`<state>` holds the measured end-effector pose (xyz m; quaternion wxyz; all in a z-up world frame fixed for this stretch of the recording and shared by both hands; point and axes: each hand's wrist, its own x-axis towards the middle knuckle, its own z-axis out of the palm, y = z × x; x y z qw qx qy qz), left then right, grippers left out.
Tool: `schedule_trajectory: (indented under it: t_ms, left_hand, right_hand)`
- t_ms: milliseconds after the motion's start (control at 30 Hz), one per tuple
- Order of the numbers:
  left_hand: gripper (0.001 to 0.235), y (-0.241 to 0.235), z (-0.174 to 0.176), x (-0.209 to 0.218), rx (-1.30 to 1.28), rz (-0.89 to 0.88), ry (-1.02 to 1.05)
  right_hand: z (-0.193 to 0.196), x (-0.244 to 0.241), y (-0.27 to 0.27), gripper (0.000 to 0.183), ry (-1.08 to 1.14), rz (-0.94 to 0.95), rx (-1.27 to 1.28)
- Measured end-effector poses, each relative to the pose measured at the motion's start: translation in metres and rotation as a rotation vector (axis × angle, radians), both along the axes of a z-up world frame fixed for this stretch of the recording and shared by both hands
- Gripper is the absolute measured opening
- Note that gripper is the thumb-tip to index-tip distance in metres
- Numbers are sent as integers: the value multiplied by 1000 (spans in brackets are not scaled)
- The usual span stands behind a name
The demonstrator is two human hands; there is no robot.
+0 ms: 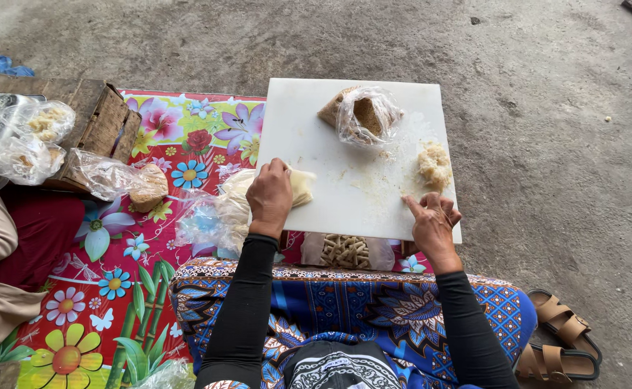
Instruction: The person sits on a floral mat and repeatedly wraps a brown filling into thin triangular wrappers. They scoop the filling with a small spoon, place it on the wrapper, fold the edges, and set the finished item into a plastic bag. A second person works alongside on a similar task.
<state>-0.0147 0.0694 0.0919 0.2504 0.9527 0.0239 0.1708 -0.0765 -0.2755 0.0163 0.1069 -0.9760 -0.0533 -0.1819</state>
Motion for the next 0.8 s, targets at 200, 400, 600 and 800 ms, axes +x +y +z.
schedule_trajectory:
  t_ms: [200,400,600,800]
  left_hand:
    - [33,38,-49,-8,-167,-7,-29]
    - [44,41,-55,-19,-130,13,17]
    - [44,32,-50,-1,61,40,-90]
    - [24,29,-61,18,-53,10,-28]
  right_hand:
    - [-4,-3,-2,46,-54,-3,56]
    - [-1,-4,0,47,-11,-17,34]
    - [-7,-2,-1,45,-16,-18,55]
    - [-3,-3,1,45,-14,-28,38]
